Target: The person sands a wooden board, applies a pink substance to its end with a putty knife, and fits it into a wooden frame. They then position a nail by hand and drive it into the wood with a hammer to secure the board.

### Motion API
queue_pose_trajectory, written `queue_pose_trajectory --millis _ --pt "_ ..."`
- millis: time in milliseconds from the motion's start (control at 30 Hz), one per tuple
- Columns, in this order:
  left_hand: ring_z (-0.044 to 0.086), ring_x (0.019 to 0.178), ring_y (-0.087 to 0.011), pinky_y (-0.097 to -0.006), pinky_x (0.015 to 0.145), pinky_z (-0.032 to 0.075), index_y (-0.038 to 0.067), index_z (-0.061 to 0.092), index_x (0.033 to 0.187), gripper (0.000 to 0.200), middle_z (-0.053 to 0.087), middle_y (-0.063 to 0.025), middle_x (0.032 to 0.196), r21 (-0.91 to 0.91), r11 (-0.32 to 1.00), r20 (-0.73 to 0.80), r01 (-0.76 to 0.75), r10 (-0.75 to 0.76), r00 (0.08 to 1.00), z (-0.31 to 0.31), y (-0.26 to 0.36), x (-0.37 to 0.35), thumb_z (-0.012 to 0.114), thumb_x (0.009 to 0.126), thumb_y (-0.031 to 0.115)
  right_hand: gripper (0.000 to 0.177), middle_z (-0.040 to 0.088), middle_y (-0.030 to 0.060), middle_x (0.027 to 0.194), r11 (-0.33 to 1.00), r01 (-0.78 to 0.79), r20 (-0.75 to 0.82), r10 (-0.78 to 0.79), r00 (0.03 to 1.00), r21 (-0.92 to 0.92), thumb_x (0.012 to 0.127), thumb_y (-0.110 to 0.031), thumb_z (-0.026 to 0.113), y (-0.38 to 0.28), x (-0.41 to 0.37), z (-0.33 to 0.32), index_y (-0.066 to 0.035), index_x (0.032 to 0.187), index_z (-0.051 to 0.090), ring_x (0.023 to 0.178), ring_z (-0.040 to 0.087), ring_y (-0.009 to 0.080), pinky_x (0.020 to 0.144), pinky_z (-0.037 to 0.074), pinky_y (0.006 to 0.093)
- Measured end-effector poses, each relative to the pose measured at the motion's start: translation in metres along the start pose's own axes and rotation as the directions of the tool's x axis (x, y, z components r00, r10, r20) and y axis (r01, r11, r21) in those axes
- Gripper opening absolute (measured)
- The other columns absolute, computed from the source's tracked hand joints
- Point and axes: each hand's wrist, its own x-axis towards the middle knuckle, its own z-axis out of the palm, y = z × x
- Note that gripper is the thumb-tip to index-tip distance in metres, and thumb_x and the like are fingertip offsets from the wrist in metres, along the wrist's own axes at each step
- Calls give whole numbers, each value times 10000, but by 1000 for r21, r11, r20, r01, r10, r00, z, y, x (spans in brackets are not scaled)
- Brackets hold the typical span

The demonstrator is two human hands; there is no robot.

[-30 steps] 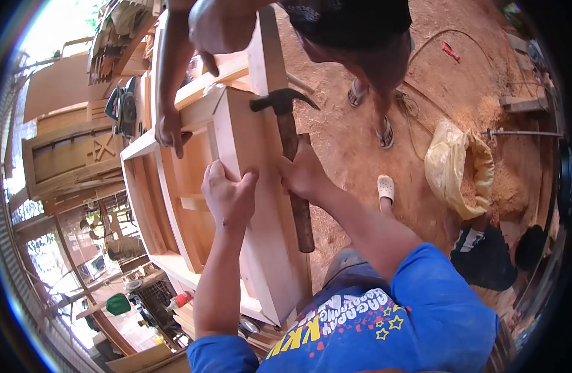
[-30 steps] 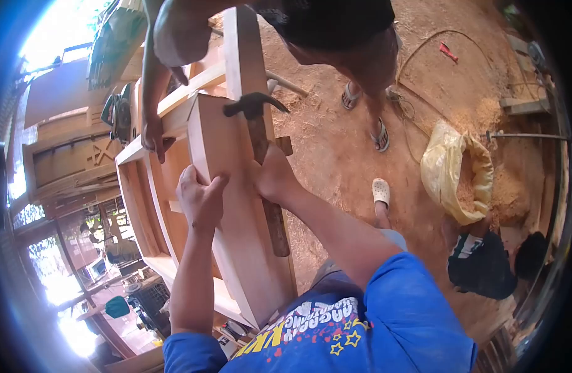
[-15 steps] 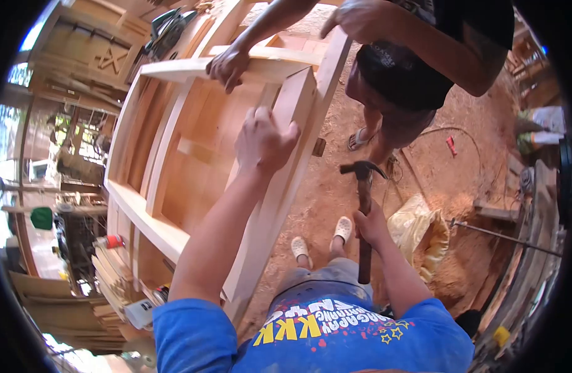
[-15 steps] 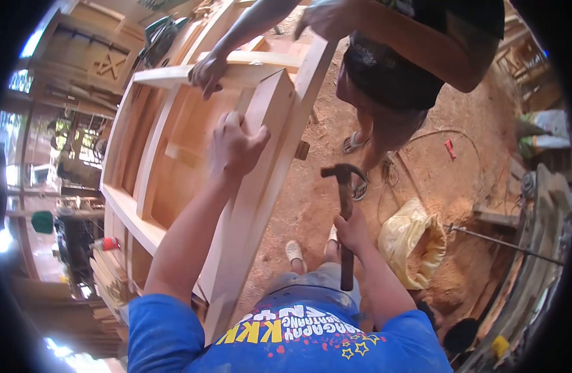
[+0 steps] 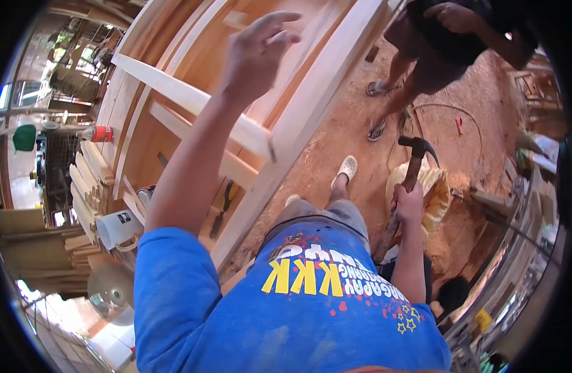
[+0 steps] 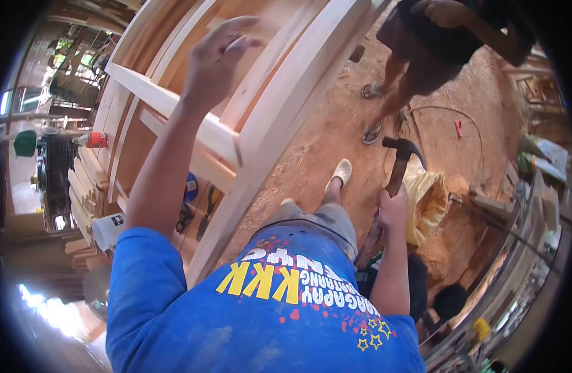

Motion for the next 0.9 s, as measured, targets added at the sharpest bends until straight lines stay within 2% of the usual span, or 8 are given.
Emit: queue_pose_trajectory --millis 67,167,267,333,433,467,600,900 --pt "577 749 2 -199 681 443 121 557 1462 406 809 -71 1033 -96 988 -2 122 -123 992 -32 -4 -46 611 1060 104 170 543 46 621 1000 -5 -37 4 999 -28 913 -132 617 3 -46 22 -44 999 500 439 563 170 414 468 340" --pt "510 711 -8 -198 656 415 143 467 1521 472 805 -73 1012 -198 978 5 68 -68 998 -53 -34 -95 615 1073 136 187 538 36 634 1000 -30 -58 30 998 -7 925 -140 645 14 -115 51 -48 1001 501 447 552 148 425 475 328" --pt "541 742 -19 -220 663 427 94 592 1416 349 806 -64 1017 -154 986 107 67 -51 993 -53 -22 -118 625 1073 152 198 527 17 664 999 -51 14 51 999 10 947 -153 668 25 -163 68 -67 1000 498 464 542 129 435 478 318" --pt "637 797 -66 -260 703 489 54 721 1259 236 805 -72 1007 -63 995 123 -81 88 988 -43 -13 -111 606 1061 110 214 525 10 670 997 -53 95 48 994 48 952 -157 674 15 -177 75 -62 1014 492 474 540 122 443 488 315" --pt "712 863 -132 -297 772 540 47 754 1204 239 801 -82 990 -24 937 32 -348 349 937 -15 -49 -83 581 1039 62 205 550 24 676 974 -48 214 -1 977 223 945 -164 656 -11 -184 97 -52 1011 497 488 553 124 458 498 332" --pt "751 929 -198 -328 837 564 44 760 1185 255 796 -112 979 -31 970 23 -243 244 970 -8 -54 -79 564 1025 77 233 546 23 698 968 -47 250 -17 968 246 952 -173 656 -23 -184 104 -42 1036 482 501 548 120 483 518 328" --pt "748 864 -226 -352 812 565 42 744 1202 299 797 -136 1024 200 979 15 -40 37 999 -1 -43 -80 540 1029 175 236 519 21 681 967 -10 374 -89 923 255 953 -138 658 -53 -172 145 -48 1048 462 518 546 119 480 514 323" --pt "741 917 -231 -363 865 557 50 717 1255 324 804 -105 1080 127 989 -5 -81 82 997 -1 -47 -78 528 1042 204 197 565 57 734 976 -1 419 -93 903 218 931 -101 604 -66 -172 163 -4 1039 470 518 583 147 483 545 341"
